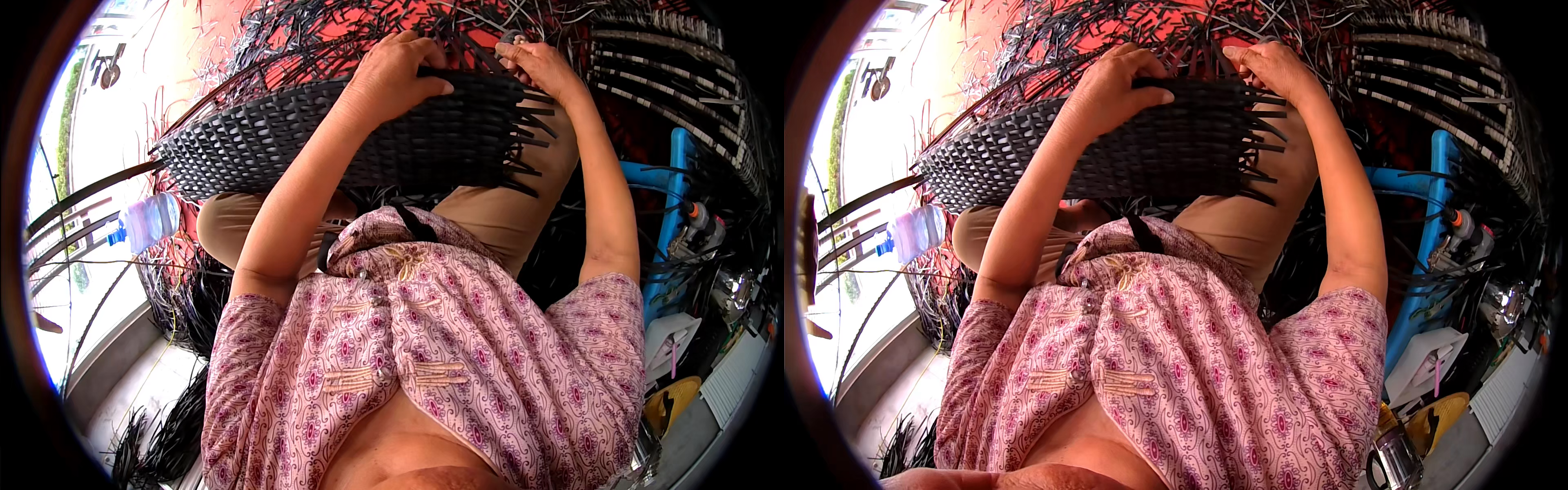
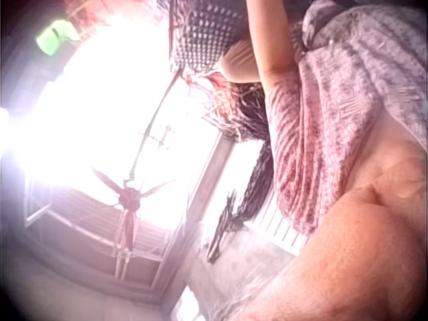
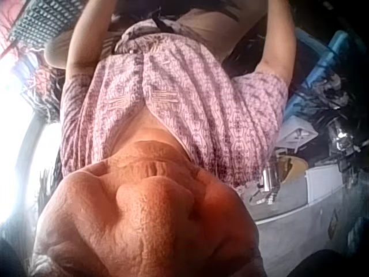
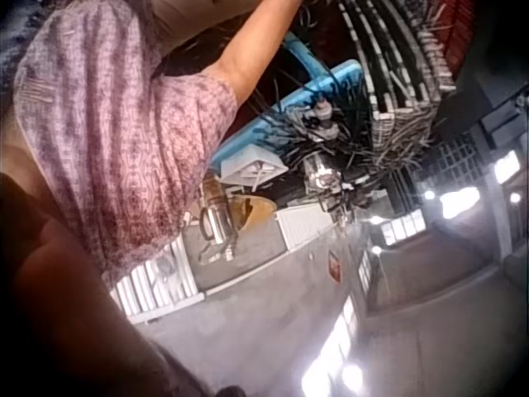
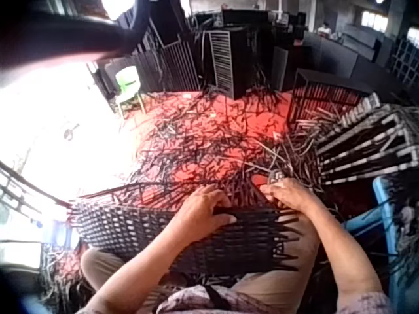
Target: The person sits cross-legged on the floor and weaves a black basket by hand. They interlace black strips into the basket's structure, occasionally adjusting the basket's position and smoothing the woven surface.
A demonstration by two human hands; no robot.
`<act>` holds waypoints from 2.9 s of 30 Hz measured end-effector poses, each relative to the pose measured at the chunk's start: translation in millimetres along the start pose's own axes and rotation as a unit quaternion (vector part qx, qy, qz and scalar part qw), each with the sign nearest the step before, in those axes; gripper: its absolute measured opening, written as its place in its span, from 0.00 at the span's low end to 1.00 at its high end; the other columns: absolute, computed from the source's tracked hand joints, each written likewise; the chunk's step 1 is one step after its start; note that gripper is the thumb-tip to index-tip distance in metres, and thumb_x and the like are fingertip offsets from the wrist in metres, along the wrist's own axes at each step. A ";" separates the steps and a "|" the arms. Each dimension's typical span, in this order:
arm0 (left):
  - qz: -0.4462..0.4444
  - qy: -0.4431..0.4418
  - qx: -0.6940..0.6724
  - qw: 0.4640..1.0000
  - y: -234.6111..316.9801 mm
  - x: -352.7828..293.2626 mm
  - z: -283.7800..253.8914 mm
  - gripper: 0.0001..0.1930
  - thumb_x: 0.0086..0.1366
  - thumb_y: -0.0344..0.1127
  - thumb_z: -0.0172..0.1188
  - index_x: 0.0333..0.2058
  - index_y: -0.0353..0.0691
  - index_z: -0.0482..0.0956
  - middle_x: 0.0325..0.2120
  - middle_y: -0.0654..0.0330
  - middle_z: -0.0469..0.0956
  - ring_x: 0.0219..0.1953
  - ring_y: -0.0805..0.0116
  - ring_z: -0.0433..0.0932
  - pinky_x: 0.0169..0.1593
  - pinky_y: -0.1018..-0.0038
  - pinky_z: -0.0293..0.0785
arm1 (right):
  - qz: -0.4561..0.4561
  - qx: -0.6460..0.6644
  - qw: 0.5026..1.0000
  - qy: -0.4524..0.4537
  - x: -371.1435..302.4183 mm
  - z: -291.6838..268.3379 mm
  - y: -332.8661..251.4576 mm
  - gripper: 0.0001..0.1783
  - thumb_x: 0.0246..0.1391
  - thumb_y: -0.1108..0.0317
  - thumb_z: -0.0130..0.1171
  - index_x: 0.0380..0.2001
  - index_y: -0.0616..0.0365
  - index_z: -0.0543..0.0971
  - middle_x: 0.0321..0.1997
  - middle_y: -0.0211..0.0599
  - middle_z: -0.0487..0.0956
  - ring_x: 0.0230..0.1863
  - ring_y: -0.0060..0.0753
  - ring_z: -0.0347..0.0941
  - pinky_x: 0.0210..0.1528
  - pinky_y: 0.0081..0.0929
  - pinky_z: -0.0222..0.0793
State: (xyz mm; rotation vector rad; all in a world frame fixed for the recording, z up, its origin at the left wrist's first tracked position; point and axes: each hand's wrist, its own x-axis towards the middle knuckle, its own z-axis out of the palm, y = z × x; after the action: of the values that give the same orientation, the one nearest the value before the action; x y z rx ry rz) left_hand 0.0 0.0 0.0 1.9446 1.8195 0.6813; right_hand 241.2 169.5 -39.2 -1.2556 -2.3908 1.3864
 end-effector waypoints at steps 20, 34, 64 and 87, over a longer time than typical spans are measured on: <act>-0.054 -0.080 -0.161 0.982 -11.3 14.9 6.2 0.23 0.54 0.40 0.77 0.46 0.36 0.82 0.35 0.57 0.82 0.41 0.66 0.80 0.47 0.72 0.76 | 0.042 0.329 0.943 0.012 -61.3 -1.0 -40.1 0.13 0.53 0.57 0.73 0.25 0.53 0.83 0.25 0.20 0.78 0.27 0.10 0.71 0.32 0.11 0.64; 0.021 -0.132 -0.119 0.984 -3.9 34.5 5.8 0.17 0.53 0.39 0.76 0.39 0.38 0.83 0.30 0.60 0.80 0.35 0.66 0.79 0.40 0.70 0.75 | -0.068 0.288 0.952 0.075 -75.1 17.8 -18.8 0.14 0.61 0.61 0.68 0.27 0.59 0.83 0.26 0.22 0.77 0.31 0.14 0.70 0.41 0.17 0.66; -0.035 -0.278 -0.067 0.958 17.1 61.7 -2.6 0.17 0.50 0.39 0.76 0.33 0.36 0.79 0.26 0.62 0.77 0.31 0.69 0.77 0.36 0.69 0.72 | -0.161 0.167 0.964 0.132 -78.8 24.8 4.7 0.19 0.61 0.58 0.68 0.26 0.65 0.81 0.29 0.29 0.79 0.35 0.22 0.74 0.42 0.24 0.72; 0.053 -0.063 0.092 0.992 47.1 27.8 9.2 0.18 0.48 0.36 0.77 0.38 0.39 0.85 0.37 0.53 0.85 0.43 0.51 0.84 0.46 0.58 0.79 | -0.234 -0.010 0.939 0.251 -96.4 34.5 -12.9 0.23 0.56 0.52 0.70 0.25 0.62 0.78 0.21 0.35 0.73 0.24 0.38 0.71 0.30 0.33 0.68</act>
State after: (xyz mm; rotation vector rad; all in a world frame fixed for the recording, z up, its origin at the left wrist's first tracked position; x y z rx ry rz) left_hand 44.5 24.3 22.5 2.1637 1.7664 0.4233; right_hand 280.6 75.9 -21.1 -0.8255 -2.1407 0.7880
